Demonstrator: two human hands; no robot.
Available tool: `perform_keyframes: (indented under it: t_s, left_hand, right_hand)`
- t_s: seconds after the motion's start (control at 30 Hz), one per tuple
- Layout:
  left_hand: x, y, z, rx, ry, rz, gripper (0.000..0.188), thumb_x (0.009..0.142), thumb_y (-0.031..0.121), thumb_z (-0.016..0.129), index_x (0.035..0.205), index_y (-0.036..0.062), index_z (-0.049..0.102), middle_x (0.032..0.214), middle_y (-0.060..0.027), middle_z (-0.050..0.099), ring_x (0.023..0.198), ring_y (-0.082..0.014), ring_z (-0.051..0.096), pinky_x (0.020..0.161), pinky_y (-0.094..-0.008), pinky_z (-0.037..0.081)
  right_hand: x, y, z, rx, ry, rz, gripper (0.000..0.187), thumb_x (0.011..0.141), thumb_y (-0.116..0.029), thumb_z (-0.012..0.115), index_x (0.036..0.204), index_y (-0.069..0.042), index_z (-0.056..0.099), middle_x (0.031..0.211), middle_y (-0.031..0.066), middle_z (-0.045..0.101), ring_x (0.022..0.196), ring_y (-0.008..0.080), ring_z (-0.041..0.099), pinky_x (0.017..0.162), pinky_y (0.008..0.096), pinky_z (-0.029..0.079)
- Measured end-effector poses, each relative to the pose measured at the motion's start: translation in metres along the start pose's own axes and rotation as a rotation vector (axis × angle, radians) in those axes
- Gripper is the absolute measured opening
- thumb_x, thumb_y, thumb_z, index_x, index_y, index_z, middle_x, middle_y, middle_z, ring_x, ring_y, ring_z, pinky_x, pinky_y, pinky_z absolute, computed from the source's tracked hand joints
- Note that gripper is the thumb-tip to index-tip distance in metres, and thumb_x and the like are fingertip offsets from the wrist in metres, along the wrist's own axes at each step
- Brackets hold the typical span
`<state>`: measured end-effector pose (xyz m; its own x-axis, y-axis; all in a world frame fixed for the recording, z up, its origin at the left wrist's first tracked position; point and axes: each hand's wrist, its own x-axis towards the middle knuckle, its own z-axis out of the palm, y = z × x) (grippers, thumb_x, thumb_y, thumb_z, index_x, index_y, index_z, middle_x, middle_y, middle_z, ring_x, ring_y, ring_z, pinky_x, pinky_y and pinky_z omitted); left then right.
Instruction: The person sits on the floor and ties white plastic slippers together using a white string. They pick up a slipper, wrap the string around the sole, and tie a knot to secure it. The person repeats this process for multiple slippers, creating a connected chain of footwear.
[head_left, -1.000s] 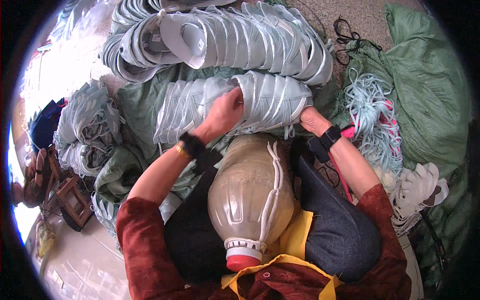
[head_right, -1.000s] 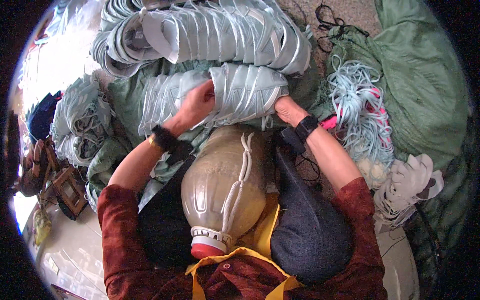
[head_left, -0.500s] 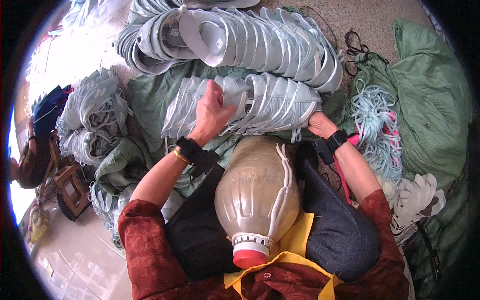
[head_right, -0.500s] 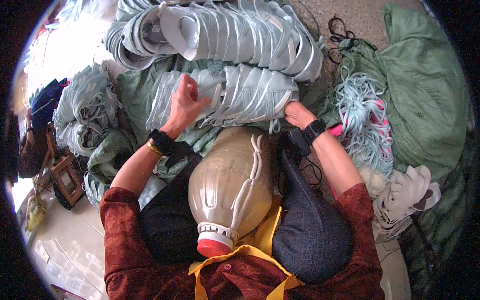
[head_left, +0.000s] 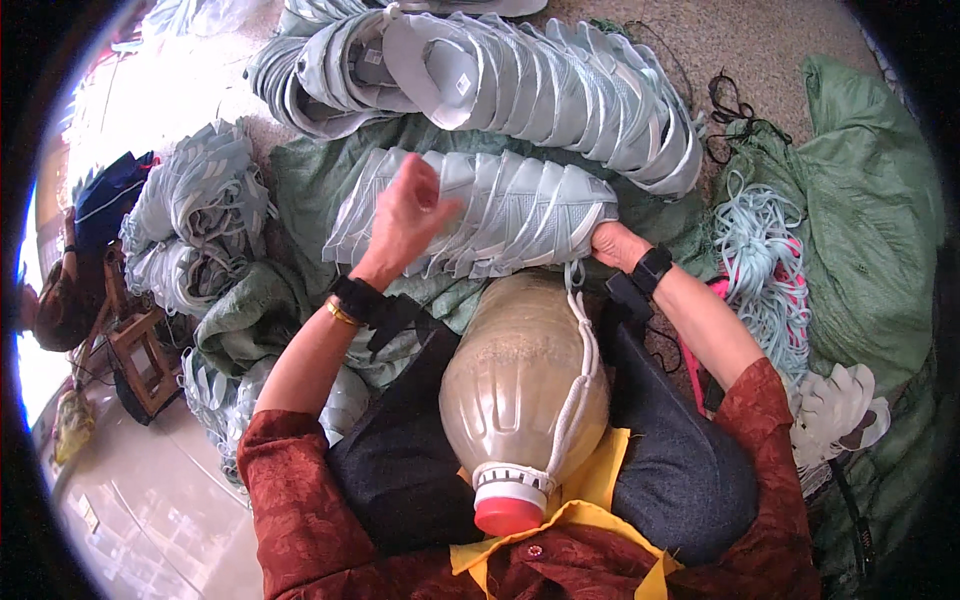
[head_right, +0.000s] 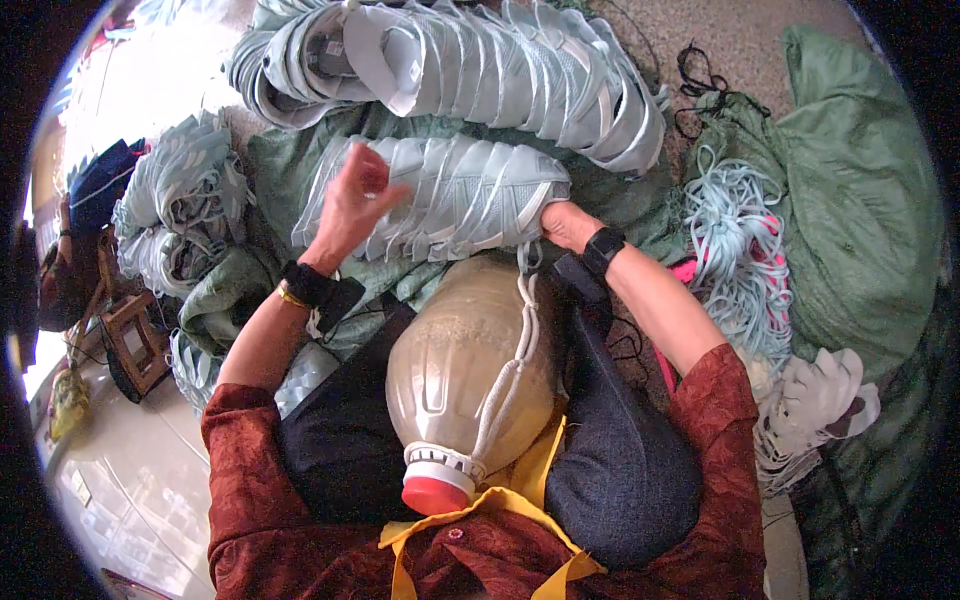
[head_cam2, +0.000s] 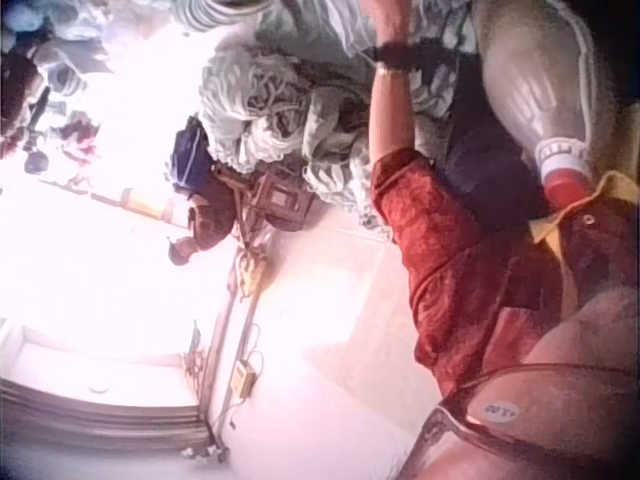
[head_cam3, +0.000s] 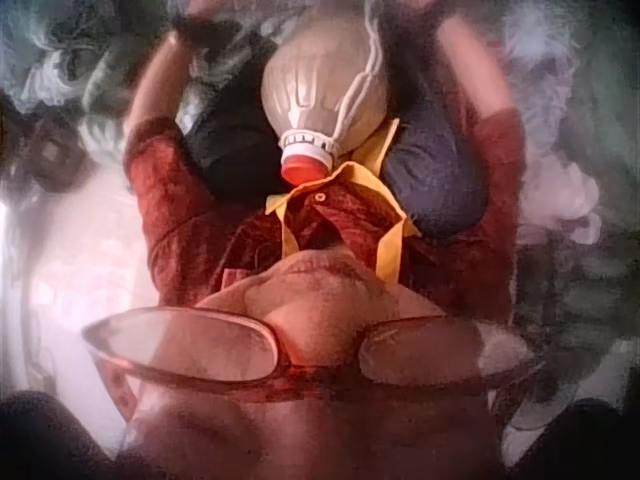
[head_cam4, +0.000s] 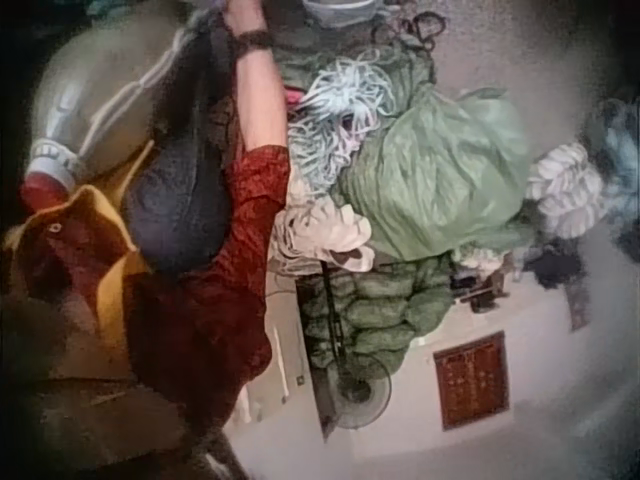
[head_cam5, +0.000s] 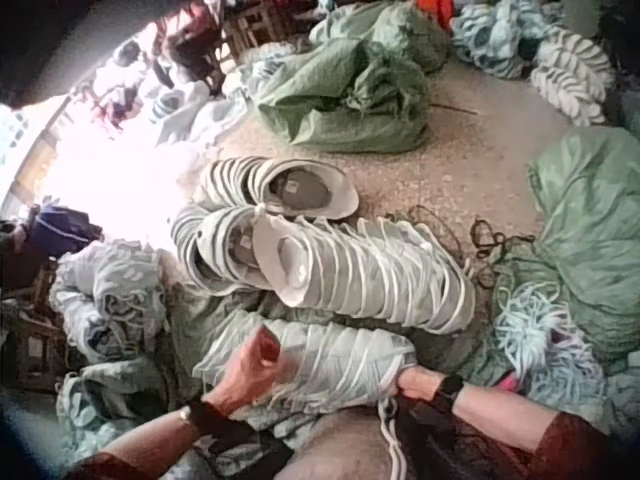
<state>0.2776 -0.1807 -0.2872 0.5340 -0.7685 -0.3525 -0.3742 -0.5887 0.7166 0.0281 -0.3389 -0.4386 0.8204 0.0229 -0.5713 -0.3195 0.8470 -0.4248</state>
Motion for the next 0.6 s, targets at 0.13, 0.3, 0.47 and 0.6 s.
perform_keyframes:
  t_s: [0.13,0.3,0.47,0.6]
  left_hand:
    - [0.007,-0.023,-0.044,0.428,0.381,0.119,0.054,0.072,0.031,0.084,0.097,-0.0011,0.048,0.093,-0.0172,0.059,0.086,-0.0291,0.058,0.078,-0.0379,0.048]
    - [0.007,-0.085,-0.084,-0.055,-0.062,-0.455,0.068,0.076,0.052,0.08,0.107,-0.0024,0.054,0.099,-0.0085,0.059,0.09,-0.0202,0.057,0.078,-0.035,0.047]
    - [0.005,-0.04,-0.017,-0.393,-0.172,-0.276,0.042,0.093,0.029,0.067,0.123,0.0011,0.056,0.104,-0.0026,0.065,0.088,-0.0084,0.061,0.077,-0.0251,0.05]
    - [0.004,-0.029,-0.014,-0.633,-0.238,-0.308,0.037,0.094,0.028,0.066,0.119,0.0026,0.059,0.1,-0.0009,0.066,0.085,-0.0083,0.062,0.073,-0.0265,0.051]
  right_hand:
    - [-0.003,0.001,-0.003,0.015,0.017,-0.024,0.045,0.088,-0.01,0.069,0.131,-0.007,0.057,0.13,0.0073,0.061,0.116,0.0218,0.06,0.1,0.0392,0.048]
    - [0.001,-0.003,0.006,0.046,0.02,0.018,0.043,0.087,-0.007,0.069,0.129,-0.006,0.059,0.127,0.0079,0.063,0.113,0.0215,0.061,0.1,0.0386,0.048]
    - [-0.005,0.001,-0.013,0.051,-0.001,-0.048,0.046,0.087,-0.009,0.07,0.131,-0.006,0.058,0.129,0.0083,0.062,0.113,0.0214,0.061,0.1,0.0403,0.048]
    - [-0.009,0.0,-0.031,0.068,-0.03,0.003,0.048,0.087,-0.009,0.07,0.133,-0.006,0.056,0.131,0.0094,0.061,0.115,0.0221,0.061,0.101,0.0416,0.047]
